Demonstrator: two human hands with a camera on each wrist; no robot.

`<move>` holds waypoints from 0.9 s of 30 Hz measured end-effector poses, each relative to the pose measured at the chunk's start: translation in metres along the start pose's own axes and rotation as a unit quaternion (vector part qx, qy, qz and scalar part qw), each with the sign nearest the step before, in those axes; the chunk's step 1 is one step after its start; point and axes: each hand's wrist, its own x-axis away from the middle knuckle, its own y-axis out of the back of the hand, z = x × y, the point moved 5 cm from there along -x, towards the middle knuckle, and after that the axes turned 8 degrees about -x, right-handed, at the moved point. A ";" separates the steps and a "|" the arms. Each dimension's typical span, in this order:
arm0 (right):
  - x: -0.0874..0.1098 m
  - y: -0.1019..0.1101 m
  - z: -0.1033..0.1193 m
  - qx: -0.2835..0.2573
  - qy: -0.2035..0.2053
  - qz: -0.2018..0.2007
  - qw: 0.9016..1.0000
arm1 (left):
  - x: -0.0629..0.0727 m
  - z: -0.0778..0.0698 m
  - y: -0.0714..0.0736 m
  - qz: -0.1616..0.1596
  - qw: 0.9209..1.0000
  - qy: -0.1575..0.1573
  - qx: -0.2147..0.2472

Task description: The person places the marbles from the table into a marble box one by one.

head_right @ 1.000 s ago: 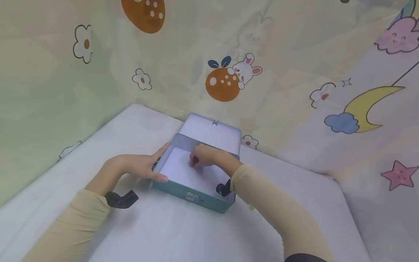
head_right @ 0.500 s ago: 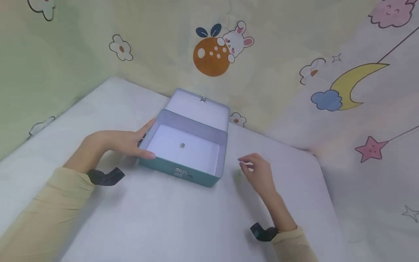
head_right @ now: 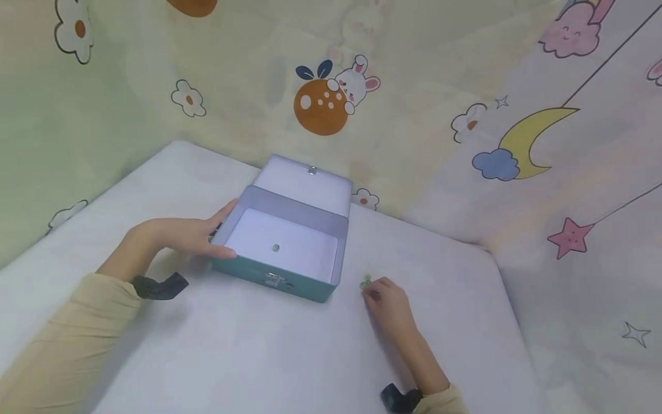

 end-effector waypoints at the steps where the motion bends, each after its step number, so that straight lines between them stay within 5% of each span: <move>1: 0.001 0.003 0.000 0.000 0.009 -0.002 1.000 | -0.002 -0.002 -0.001 0.002 1.000 -0.001 -0.002; 6: -0.018 0.036 0.030 -0.045 0.086 -0.017 0.995 | -0.006 -0.008 0.001 0.004 1.000 -0.004 -0.012; 10: -0.066 0.047 0.086 -0.047 0.158 0.080 0.983 | -0.004 -0.004 0.002 0.002 1.000 0.005 -0.004; 16: -0.138 -0.005 0.148 0.056 0.243 0.290 0.924 | -0.001 0.003 -0.005 0.007 1.000 0.002 0.009; 23: -0.163 -0.070 0.179 0.122 0.285 0.388 0.868 | 0.002 0.001 -0.009 0.007 1.000 -0.003 0.028; 27: -0.162 -0.085 0.185 0.146 0.286 0.418 0.850 | 0.003 -0.002 -0.002 0.005 1.000 -0.009 0.028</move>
